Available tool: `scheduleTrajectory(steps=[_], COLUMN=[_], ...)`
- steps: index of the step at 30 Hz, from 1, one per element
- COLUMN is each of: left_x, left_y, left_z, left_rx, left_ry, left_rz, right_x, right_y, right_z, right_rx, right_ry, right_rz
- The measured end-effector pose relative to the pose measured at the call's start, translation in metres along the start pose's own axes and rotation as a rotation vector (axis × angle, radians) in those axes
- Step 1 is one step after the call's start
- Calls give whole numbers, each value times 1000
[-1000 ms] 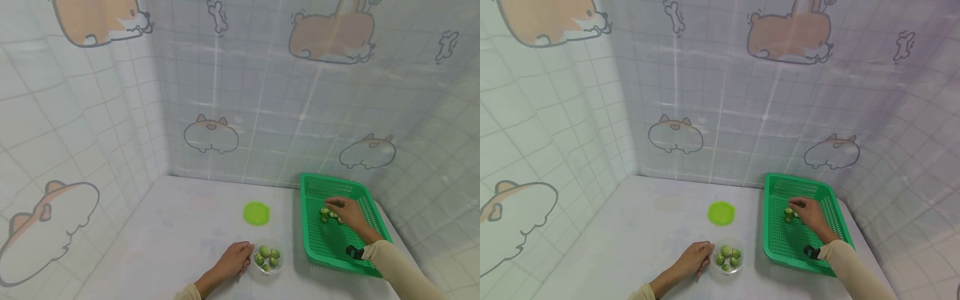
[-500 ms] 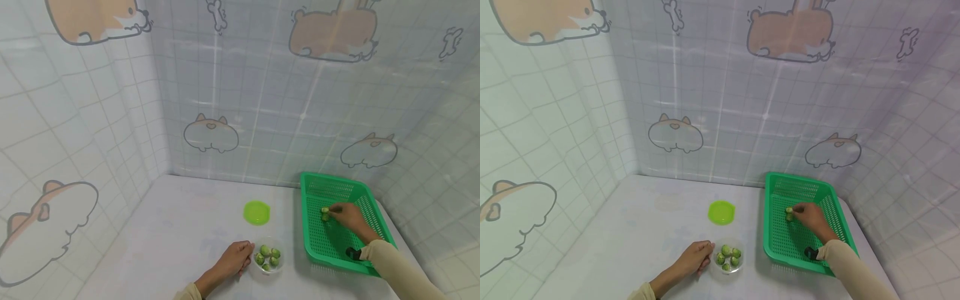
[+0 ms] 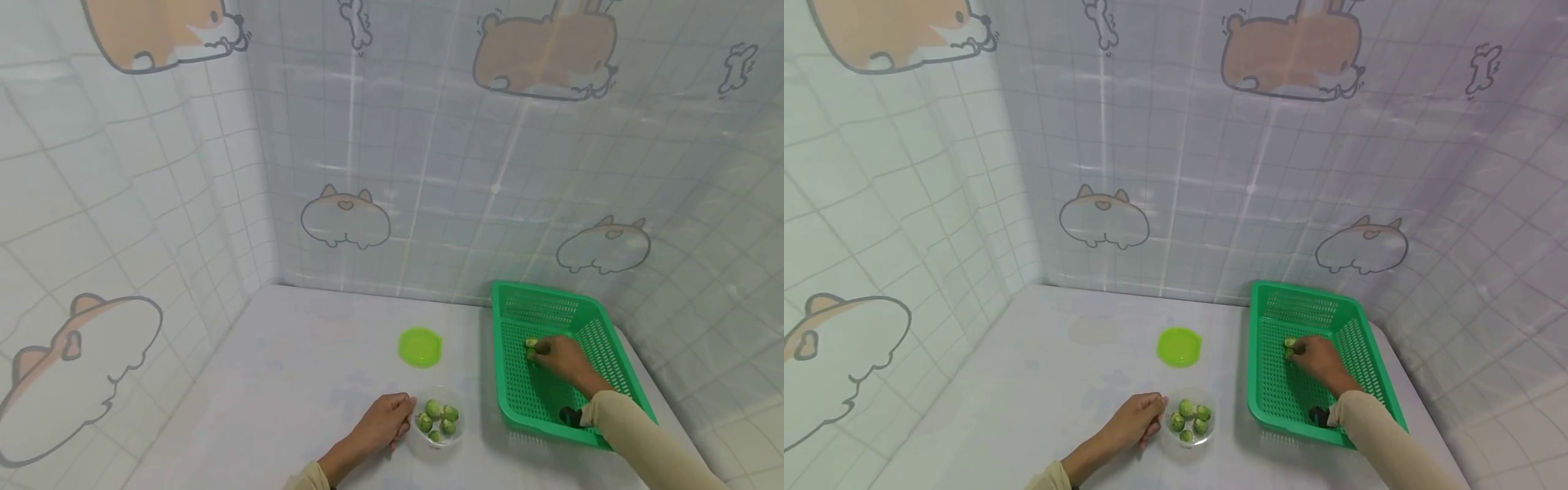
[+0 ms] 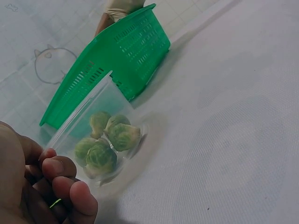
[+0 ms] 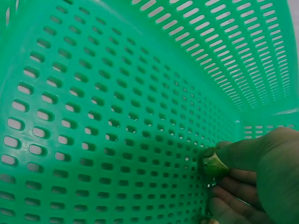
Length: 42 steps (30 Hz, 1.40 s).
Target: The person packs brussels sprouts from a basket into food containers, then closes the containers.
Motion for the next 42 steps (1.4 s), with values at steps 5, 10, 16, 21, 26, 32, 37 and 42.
scheduleTrajectory(steps=[5,10,16,21,26,32,37,42], left_x=[-1,-2,-3,-3,-2,-3,-3,-3], left_y=[-1,-3,-3,-3,-3,-3,-3,-2], left_z=[-1,-1,-1,-1,-1,-2,-2,-2], left_rx=[6,4,-1,-3,-1,1,-4,-8], left_ry=[-5,-7,5,7,0,2,7,9], left_rz=[3,10,9,13,10,12,6,-3], right_x=[1,2,4,7,7,6,3,2], right_y=[-1,-2,-2,-1,0,2,2,1], right_z=[1,1,1,1,3,4,5,2], right_rx=[14,29,26,21,21,21,31,33], right_ry=[-18,-23,-38,-54,-70,-71,-48,-7], right_rz=[38,51,41,16,10,14,33,49])
Point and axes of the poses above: each hand's wrist, its own y-axis towards the middle knuckle, its own z-axis out of the palm, x = y × z, the point moved 5 cm from there along y, towards the middle knuckle, and after that the axes turned 13 degrees about -x, right-handed, at the moved point
